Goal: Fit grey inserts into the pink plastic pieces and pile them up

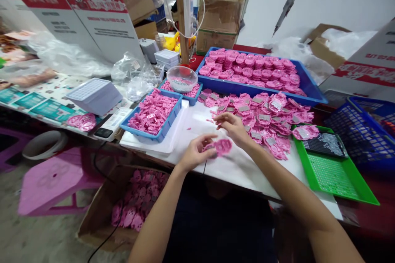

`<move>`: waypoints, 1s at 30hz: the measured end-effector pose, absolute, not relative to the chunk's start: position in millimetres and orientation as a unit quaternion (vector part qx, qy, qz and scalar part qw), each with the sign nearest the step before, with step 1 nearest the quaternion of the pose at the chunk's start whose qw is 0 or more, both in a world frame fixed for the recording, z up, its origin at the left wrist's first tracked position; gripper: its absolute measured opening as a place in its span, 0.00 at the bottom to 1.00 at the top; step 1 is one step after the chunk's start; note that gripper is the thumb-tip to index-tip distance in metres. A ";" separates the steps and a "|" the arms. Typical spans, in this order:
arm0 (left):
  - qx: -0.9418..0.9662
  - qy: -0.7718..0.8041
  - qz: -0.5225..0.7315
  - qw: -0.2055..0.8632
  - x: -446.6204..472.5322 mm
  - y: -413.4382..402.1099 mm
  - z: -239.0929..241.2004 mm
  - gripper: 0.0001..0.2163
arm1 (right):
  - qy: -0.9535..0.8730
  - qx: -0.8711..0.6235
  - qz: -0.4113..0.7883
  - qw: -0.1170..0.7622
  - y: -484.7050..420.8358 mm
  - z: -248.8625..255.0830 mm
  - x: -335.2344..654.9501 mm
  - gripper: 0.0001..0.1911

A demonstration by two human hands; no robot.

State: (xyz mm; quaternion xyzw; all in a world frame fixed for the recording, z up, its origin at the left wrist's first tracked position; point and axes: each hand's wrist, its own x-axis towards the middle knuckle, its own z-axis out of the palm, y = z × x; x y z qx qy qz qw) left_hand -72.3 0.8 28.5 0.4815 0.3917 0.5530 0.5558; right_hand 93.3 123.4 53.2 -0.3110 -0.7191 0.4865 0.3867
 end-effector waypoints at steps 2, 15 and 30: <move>0.578 0.326 0.460 0.590 -78.9 -5.1 33.1 0.16 | -0.766 -0.286 0.473 0.328 131.4 48.4 76.6 0.11; 0.305 0.400 0.662 0.556 -66.3 8.6 21.8 0.21 | -0.908 -0.252 0.270 0.198 152.5 39.8 14.2 0.06; 0.294 0.460 0.667 0.507 -63.6 14.4 18.7 0.20 | -0.824 -0.263 0.487 0.120 141.6 107.2 68.7 0.09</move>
